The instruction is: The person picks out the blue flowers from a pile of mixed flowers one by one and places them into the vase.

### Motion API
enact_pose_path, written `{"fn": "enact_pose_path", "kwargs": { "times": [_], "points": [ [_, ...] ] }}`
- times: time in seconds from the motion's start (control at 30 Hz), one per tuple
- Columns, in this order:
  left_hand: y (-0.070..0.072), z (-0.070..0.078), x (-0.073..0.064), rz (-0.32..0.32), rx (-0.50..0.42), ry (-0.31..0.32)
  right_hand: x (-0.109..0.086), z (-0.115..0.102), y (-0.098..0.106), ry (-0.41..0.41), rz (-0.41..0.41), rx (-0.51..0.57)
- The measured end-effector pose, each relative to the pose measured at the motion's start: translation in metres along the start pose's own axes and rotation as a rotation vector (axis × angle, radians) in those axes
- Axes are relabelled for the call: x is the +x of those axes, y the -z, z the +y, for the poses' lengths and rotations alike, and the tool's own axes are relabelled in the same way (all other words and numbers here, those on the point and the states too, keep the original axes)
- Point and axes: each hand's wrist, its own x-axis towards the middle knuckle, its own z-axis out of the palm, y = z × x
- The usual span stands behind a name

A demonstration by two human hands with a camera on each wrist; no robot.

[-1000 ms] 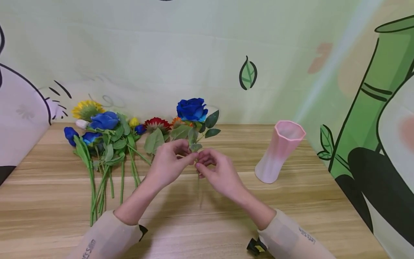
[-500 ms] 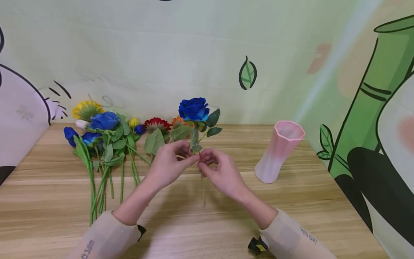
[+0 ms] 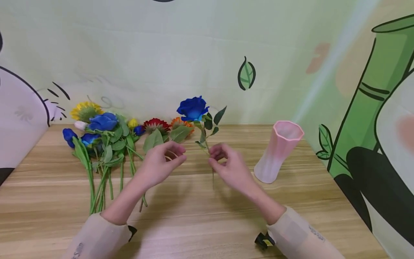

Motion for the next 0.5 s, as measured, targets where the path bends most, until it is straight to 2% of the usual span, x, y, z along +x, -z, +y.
{"fn": "enact_pose_path", "kwargs": {
  "times": [0.23, 0.5],
  "points": [
    [0.015, -0.010, -0.006, -0.043, 0.078, -0.002, -0.001, 0.002, 0.010, 0.057, 0.010, -0.075],
    [0.032, -0.020, -0.011, -0.107, 0.152, 0.063, -0.002, 0.005, 0.018, 0.093, 0.024, -0.172]
  ]
}}
